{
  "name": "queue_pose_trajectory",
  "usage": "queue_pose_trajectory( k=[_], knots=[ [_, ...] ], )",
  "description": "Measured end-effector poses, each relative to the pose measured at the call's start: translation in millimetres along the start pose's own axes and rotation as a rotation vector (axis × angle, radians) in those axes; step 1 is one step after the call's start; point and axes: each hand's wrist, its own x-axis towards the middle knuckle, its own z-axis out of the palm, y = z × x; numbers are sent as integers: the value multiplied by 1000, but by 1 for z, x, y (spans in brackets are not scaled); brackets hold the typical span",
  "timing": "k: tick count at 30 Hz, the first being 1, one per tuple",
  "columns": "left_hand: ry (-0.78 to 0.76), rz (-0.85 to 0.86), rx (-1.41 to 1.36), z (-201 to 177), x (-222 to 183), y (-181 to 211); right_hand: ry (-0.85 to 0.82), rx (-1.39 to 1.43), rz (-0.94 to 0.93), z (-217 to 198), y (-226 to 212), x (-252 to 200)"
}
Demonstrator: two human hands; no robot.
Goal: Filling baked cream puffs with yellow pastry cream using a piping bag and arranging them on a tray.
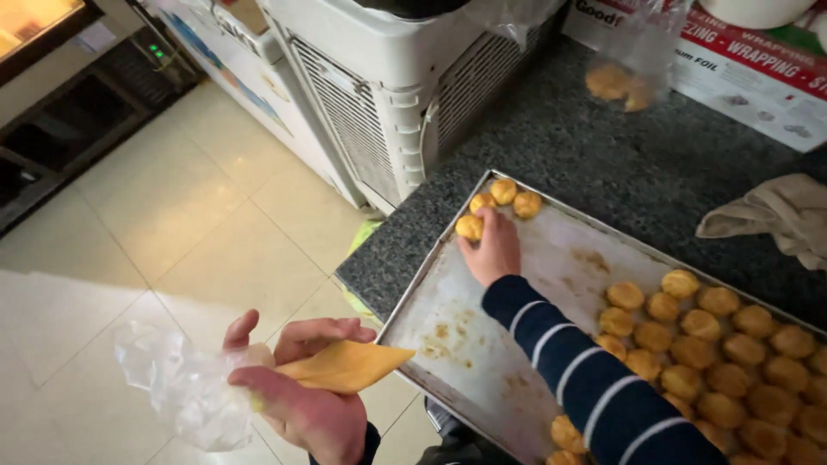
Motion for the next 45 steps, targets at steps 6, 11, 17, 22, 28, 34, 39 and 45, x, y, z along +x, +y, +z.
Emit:
queue_pose_trajectory(
  k=[6, 11, 17, 22, 28, 34, 39, 45],
  knots=[
    [52, -30, -11, 0, -3, 1, -307, 959, 478, -69, -16, -14],
    [-52, -24, -142, 5, -13, 0, -592, 1663, 806, -191, -58, -54],
    [-170, -14, -232, 18, -36, 11, -787, 1900, 569, -248, -61, -114],
    [-327, 61, -402, 15, -61, 10, -784, 1965, 571, -253, -65, -150],
    [-362, 241, -372, 25, -90, 19, -801, 1997, 595, -253, -61, -172],
    [-385, 413, -370, 28, -105, 1, -876, 1953, 581, -264, -69, -171],
    [-525, 439, -271, 0, -98, 13, -937, 2020, 584, -273, -78, -170],
    [-1024, 376, -16, -14, -77, 21, -925, 1999, 614, -271, -77, -172]
  ],
)
